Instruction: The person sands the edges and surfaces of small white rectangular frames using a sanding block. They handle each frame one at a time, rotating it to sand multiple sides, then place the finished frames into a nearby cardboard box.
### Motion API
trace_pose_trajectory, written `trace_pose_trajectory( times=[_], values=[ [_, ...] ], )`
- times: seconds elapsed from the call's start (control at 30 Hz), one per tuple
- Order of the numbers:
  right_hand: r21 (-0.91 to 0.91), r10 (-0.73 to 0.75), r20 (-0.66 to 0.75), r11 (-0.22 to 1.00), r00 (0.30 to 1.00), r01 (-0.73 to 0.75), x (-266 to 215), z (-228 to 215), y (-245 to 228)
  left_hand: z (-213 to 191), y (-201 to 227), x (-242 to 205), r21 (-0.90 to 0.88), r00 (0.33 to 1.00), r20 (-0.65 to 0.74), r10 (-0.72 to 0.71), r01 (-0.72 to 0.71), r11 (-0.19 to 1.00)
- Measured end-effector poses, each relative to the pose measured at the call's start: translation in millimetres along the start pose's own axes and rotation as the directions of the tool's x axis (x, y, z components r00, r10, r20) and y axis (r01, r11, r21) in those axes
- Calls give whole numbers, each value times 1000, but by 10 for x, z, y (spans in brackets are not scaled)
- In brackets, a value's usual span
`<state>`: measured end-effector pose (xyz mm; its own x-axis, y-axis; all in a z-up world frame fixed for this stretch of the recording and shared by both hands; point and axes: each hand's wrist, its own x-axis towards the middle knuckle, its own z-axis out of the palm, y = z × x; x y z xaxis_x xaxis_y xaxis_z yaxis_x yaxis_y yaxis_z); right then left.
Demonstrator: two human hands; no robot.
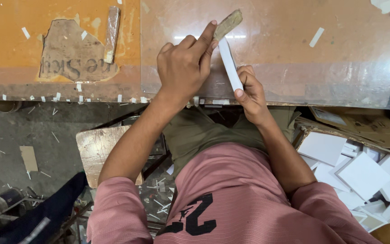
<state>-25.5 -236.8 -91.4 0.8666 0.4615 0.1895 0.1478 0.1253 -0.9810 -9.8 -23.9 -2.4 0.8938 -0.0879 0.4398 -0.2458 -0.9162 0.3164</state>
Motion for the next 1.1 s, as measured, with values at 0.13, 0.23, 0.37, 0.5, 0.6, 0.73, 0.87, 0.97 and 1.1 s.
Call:
trace_pose_trajectory(
  times=[0.13,0.23,0.37,0.5,0.6,0.73,0.87,0.97,1.1],
  values=[
    [88,36,0,995,999,-36,-42,-21,38,-124,209,-148,-169,971,203,125,-91,981],
    [137,36,13,990,999,-38,-28,12,40,-208,332,-342,-374,948,296,115,4,927],
    [-188,-92,44,977,995,98,-19,57,-17,-159,-7,-325,-184,983,179,35,-1,983],
    [-790,-163,256,533,953,303,83,70,-124,-108,-540,-176,-121,962,114,-247,261,958],
    [-899,7,278,353,961,258,162,103,-137,-15,-669,-195,-262,959,168,-228,267,928],
    [-915,26,301,288,953,281,248,75,-49,245,-686,-301,-392,958,226,-174,253,884],
    [-897,19,348,296,937,327,240,4,26,557,-770,-278,-398,946,271,-178,279,874],
    [-885,8,349,332,937,326,268,-24,51,672,-787,-221,-346,945,298,-138,241,907],
    [-849,-25,306,445,952,284,250,-45,92,590,-598,-417,-309,964,266,2,84,947]
  ],
)
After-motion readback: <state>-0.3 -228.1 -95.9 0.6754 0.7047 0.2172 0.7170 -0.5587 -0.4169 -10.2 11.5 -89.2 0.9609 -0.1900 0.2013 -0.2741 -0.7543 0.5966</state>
